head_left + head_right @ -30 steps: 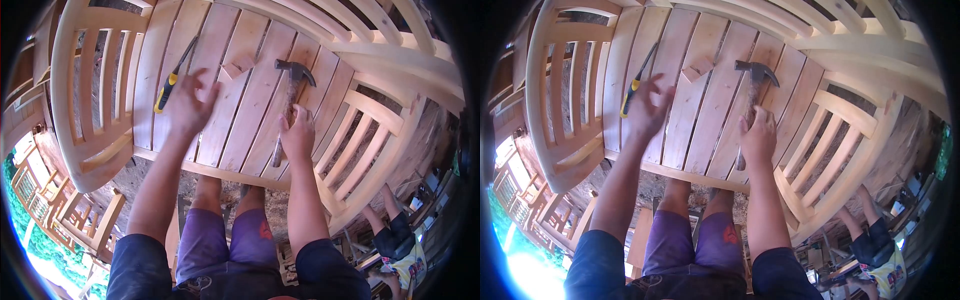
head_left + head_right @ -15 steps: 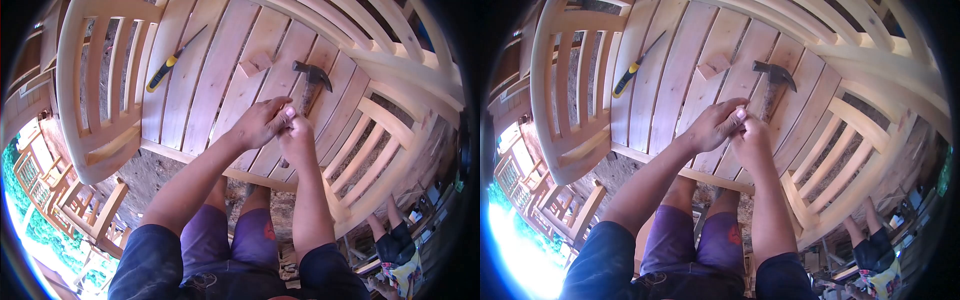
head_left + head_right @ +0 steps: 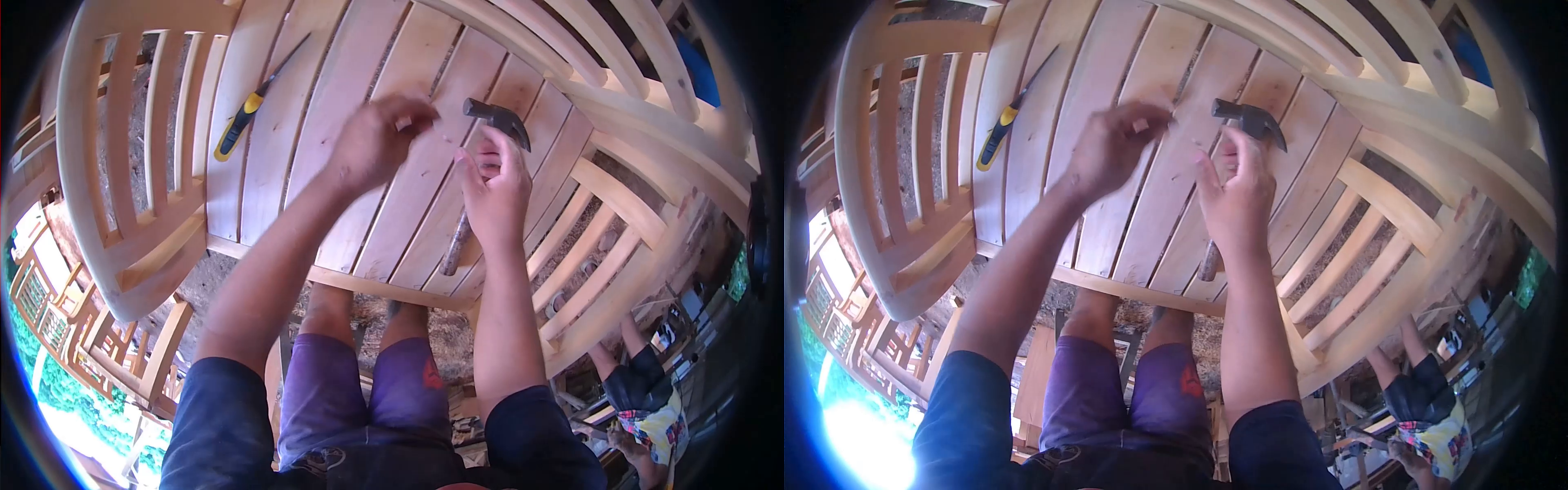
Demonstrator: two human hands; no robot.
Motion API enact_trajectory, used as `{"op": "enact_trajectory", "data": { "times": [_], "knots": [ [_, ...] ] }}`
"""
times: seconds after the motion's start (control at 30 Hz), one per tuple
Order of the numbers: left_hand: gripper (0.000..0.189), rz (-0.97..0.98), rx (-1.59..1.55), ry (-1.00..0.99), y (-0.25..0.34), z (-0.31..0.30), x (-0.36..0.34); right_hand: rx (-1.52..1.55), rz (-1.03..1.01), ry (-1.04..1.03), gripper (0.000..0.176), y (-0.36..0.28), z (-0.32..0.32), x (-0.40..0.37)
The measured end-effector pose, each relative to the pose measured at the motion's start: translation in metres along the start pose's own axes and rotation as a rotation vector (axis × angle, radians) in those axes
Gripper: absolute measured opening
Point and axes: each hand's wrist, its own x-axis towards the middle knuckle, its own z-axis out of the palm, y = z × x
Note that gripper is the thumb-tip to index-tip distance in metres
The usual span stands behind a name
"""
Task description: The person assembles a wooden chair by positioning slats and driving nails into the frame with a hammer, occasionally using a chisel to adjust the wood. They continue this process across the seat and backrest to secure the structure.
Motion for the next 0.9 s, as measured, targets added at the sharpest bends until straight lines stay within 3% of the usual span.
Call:
{"op": "enact_trajectory", "data": {
  "times": [0.07,0.1,0.13,0.2,0.23,0.33,0.37,0.47,0.6,0.63,0.73,0.9],
  "knots": [
    [0.018,0.029,-0.007,0.154,-0.013,0.003,0.040,-0.309,0.006,0.125,0.055,0.029,-0.001,-0.005],
    [0.019,-0.010,0.036,0.181,-0.008,0.001,0.060,-0.364,0.031,0.093,0.061,0.046,-0.001,-0.012],
    [0.019,-0.052,0.079,0.208,-0.004,0.002,0.080,-0.345,0.101,0.049,0.062,0.056,0.002,-0.020],
    [0.014,0.053,0.150,0.308,-0.023,0.018,0.122,-0.313,0.241,-0.043,0.064,0.078,0.008,-0.032],
    [0.014,0.101,0.183,0.357,-0.028,0.024,0.134,-0.289,0.175,0.003,0.047,0.083,0.011,-0.032],
    [0.014,0.184,0.258,0.360,-0.040,0.033,0.147,0.104,0.555,-0.328,0.039,0.077,-0.017,-0.016],
    [0.012,0.254,0.249,0.334,-0.042,0.033,0.147,0.568,0.646,-0.289,0.025,0.079,-0.019,-0.019],
    [0.012,0.232,0.240,0.373,-0.041,0.034,0.146,0.773,0.736,-0.365,0.022,0.050,-0.043,-0.013],
    [0.012,0.205,0.244,0.366,-0.041,0.034,0.147,0.630,0.479,-0.316,0.021,0.028,-0.064,-0.020],
    [0.012,0.207,0.230,0.380,-0.041,0.035,0.147,0.717,0.444,-0.237,0.022,0.017,-0.063,-0.021],
    [0.012,0.193,0.240,0.369,-0.042,0.034,0.148,0.782,0.364,-0.427,0.020,0.035,-0.069,-0.017],
    [0.013,0.242,0.244,0.399,-0.042,0.031,0.148,0.486,0.322,-0.234,0.020,0.031,-0.066,-0.011]
  ]
}}
